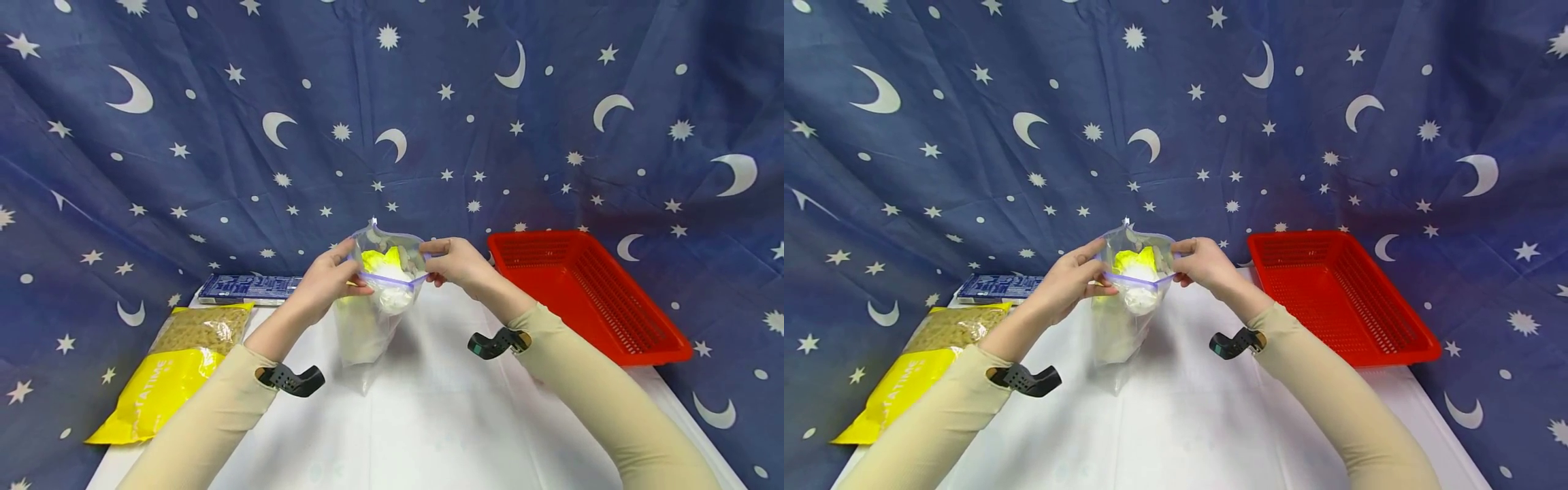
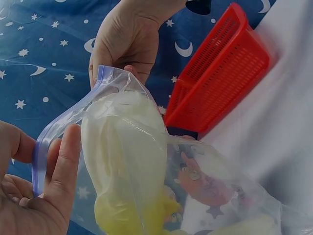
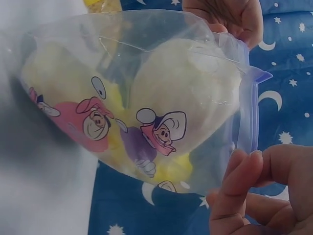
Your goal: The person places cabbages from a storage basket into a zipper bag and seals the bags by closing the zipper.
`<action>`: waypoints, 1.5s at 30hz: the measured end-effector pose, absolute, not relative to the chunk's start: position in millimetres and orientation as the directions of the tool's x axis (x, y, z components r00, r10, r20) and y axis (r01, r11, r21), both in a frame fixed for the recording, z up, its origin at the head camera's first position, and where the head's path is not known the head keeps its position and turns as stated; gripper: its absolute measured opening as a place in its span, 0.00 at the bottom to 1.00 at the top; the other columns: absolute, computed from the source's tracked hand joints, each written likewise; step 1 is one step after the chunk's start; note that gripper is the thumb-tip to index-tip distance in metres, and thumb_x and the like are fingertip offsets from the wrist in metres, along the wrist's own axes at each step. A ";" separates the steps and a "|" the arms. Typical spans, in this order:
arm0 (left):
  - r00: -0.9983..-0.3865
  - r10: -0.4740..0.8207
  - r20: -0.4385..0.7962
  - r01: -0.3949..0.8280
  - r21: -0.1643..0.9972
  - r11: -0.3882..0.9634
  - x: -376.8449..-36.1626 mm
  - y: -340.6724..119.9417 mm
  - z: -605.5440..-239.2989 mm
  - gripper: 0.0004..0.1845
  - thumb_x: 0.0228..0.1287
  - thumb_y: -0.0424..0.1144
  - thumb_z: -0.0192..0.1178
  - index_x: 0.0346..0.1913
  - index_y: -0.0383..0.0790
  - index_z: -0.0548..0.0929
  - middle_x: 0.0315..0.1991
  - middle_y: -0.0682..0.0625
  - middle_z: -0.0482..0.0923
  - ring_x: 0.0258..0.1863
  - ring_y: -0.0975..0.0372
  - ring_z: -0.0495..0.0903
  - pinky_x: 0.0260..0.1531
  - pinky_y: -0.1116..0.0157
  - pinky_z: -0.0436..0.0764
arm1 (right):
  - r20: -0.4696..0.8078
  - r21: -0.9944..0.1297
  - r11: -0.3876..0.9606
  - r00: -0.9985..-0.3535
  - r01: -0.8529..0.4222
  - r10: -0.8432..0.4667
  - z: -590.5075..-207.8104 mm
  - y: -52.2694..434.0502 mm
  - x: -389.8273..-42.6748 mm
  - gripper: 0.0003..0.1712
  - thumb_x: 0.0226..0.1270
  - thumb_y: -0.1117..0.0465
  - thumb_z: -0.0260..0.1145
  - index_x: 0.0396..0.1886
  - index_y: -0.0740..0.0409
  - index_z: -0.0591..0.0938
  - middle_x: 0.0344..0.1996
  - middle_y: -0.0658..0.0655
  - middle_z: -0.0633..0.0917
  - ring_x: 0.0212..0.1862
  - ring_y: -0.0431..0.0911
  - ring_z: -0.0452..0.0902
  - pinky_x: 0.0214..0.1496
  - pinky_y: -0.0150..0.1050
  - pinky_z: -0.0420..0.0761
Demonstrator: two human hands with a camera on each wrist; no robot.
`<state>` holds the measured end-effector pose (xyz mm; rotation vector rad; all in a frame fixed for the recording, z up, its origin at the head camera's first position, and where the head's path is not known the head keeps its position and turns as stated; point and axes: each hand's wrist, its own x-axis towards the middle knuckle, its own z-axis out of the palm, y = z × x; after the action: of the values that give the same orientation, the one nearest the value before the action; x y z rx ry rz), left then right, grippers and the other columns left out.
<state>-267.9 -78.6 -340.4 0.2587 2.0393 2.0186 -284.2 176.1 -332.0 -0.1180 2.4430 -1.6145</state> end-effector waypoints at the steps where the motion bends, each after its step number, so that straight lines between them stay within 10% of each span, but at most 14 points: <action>1: -0.951 0.305 -0.059 -0.057 0.998 0.016 -267.9 -78.6 -339.5 0.41 0.69 0.27 0.48 0.83 0.38 0.47 0.78 0.37 0.52 0.35 0.59 0.79 0.45 0.60 0.88 | -0.134 -0.916 0.398 -0.974 0.052 -0.182 -330.8 175.8 -284.8 0.31 0.66 0.71 0.62 0.70 0.67 0.75 0.64 0.64 0.79 0.30 0.47 0.79 0.37 0.36 0.86; 21: -0.960 0.268 -0.081 -0.088 0.996 -0.013 -271.4 -76.0 -318.5 0.40 0.71 0.30 0.49 0.82 0.37 0.48 0.55 0.36 0.67 0.30 0.60 0.79 0.44 0.62 0.88 | -0.176 -0.912 0.402 -0.963 0.081 -0.206 -301.7 174.7 -292.3 0.32 0.66 0.70 0.66 0.71 0.65 0.75 0.49 0.69 0.84 0.32 0.49 0.79 0.37 0.35 0.85; 32: -0.963 0.244 -0.111 -0.120 0.993 -0.020 -272.0 -69.5 -309.6 0.40 0.74 0.32 0.52 0.83 0.38 0.46 0.58 0.36 0.68 0.36 0.59 0.79 0.45 0.64 0.87 | -0.209 -0.908 0.408 -0.949 0.098 -0.237 -286.0 173.0 -296.2 0.34 0.65 0.71 0.65 0.72 0.66 0.73 0.55 0.70 0.80 0.32 0.48 0.76 0.36 0.34 0.83; 41: -0.961 0.259 -0.092 -0.127 0.985 -0.120 -270.6 -66.8 -309.7 0.41 0.75 0.31 0.53 0.82 0.35 0.43 0.79 0.41 0.50 0.40 0.59 0.75 0.48 0.63 0.86 | -0.222 -0.928 0.351 -0.940 0.122 -0.260 -284.2 178.2 -300.9 0.32 0.66 0.72 0.62 0.72 0.67 0.72 0.34 0.62 0.82 0.28 0.45 0.76 0.35 0.32 0.83; 45: -0.963 0.251 -0.096 -0.135 0.980 -0.145 -270.4 -65.1 -314.6 0.41 0.75 0.29 0.51 0.82 0.35 0.42 0.75 0.38 0.55 0.39 0.60 0.75 0.48 0.63 0.86 | -0.228 -0.926 0.354 -0.941 0.130 -0.250 -289.1 176.5 -297.4 0.34 0.68 0.69 0.63 0.74 0.67 0.70 0.45 0.66 0.82 0.29 0.45 0.77 0.35 0.33 0.84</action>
<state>-270.4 -65.1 -314.6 0.1306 1.8655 2.1973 -297.4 176.5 -289.1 -0.1066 2.2919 -1.6131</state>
